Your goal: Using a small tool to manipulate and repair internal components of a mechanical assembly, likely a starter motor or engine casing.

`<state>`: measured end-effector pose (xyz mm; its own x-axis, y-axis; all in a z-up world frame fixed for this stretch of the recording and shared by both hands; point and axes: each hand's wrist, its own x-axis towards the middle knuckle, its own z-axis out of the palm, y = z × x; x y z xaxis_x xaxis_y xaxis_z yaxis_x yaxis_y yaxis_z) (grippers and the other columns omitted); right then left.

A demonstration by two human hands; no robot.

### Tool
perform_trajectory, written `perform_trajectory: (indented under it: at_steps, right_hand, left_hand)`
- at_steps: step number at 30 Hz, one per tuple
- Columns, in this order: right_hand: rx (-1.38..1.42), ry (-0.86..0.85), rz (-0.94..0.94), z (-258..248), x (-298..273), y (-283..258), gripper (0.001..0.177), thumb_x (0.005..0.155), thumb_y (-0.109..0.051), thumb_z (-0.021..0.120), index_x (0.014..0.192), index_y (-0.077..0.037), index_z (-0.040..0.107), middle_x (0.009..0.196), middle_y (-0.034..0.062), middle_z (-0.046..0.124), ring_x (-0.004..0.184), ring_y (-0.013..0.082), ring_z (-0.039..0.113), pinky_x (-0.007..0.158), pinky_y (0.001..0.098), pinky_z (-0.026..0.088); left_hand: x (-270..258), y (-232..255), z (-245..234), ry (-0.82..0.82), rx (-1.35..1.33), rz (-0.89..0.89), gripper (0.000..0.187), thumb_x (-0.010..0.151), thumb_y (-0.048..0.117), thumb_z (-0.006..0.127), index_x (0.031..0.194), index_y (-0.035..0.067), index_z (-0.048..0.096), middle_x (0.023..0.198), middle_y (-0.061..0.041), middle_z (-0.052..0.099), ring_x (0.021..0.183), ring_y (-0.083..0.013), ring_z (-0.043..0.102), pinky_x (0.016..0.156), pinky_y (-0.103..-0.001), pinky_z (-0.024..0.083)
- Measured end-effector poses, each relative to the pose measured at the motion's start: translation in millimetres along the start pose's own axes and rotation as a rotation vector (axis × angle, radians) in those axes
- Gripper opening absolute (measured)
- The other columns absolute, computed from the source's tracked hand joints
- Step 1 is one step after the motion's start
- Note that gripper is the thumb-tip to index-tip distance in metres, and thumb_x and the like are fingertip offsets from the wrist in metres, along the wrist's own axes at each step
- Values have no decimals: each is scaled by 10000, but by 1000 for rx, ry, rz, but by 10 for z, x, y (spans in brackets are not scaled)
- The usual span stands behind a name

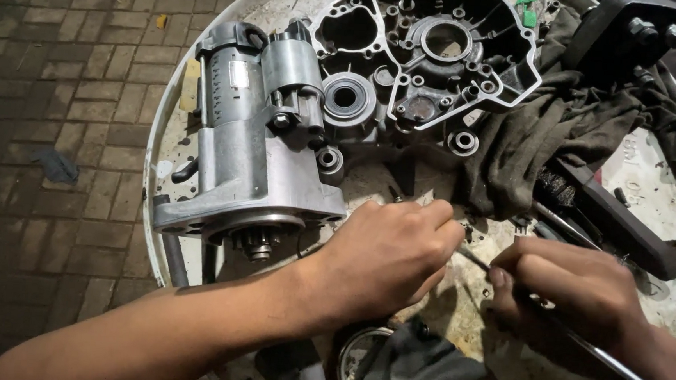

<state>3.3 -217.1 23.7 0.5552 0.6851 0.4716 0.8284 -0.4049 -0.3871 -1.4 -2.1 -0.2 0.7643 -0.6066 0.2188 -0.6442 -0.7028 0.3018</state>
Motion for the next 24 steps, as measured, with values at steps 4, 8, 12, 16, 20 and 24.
perform_trajectory:
  at_steps: [4, 8, 12, 16, 20, 24]
  right_hand:
    - [95, -87, 80, 17, -41, 39, 289, 895, 3, 614, 663, -68, 456, 647, 13, 540, 514, 113, 488, 502, 221, 414]
    - [7, -39, 114, 26, -42, 14, 258, 903, -29, 599, 665, -70, 509, 630, 9, 567, 477, 127, 486, 457, 248, 390]
    - [1, -11, 66, 19, -9, -14, 287, 901, -23, 604, 644, -56, 480, 623, 31, 575, 477, 167, 485, 457, 273, 409]
    - [-14, -15, 77, 24, 0, 0, 286, 903, 15, 590, 629, -52, 541, 610, 29, 605, 468, 133, 532, 442, 260, 429]
    - [-32, 3, 79, 32, -24, 6, 256, 893, 11, 624, 664, -43, 524, 641, 27, 603, 495, 148, 514, 471, 255, 422]
    - [-13, -5, 91, 53, -25, 37, 287, 892, 9, 622, 637, -41, 500, 624, 35, 599, 485, 142, 516, 463, 256, 427]
  left_hand:
    - [9, -10, 23, 10, 4, 2, 175, 901, 244, 670, 931, 88, 599, 918, -90, 593, 739, -313, 674, 480, -523, 515]
    - [12, 4, 19, 8, 7, 2, 121, 970, 164, 595, 897, 69, 585, 874, -95, 592, 680, -297, 658, 459, -509, 523]
    - [7, 4, 32, 37, 35, 30, 120, 955, 155, 600, 877, 71, 564, 854, -96, 571, 650, -286, 632, 413, -482, 504]
    - [17, 7, 50, 13, 37, 13, 140, 988, 159, 541, 875, 79, 557, 865, -105, 582, 666, -315, 648, 433, -519, 495]
    - [26, -9, 47, 0, 28, 31, 148, 992, 158, 537, 873, 72, 550, 857, -101, 575, 650, -305, 635, 433, -518, 500]
    - [38, -18, 2, -28, 20, 45, 165, 1018, 154, 496, 881, 74, 542, 858, -106, 573, 669, -308, 646, 447, -527, 504]
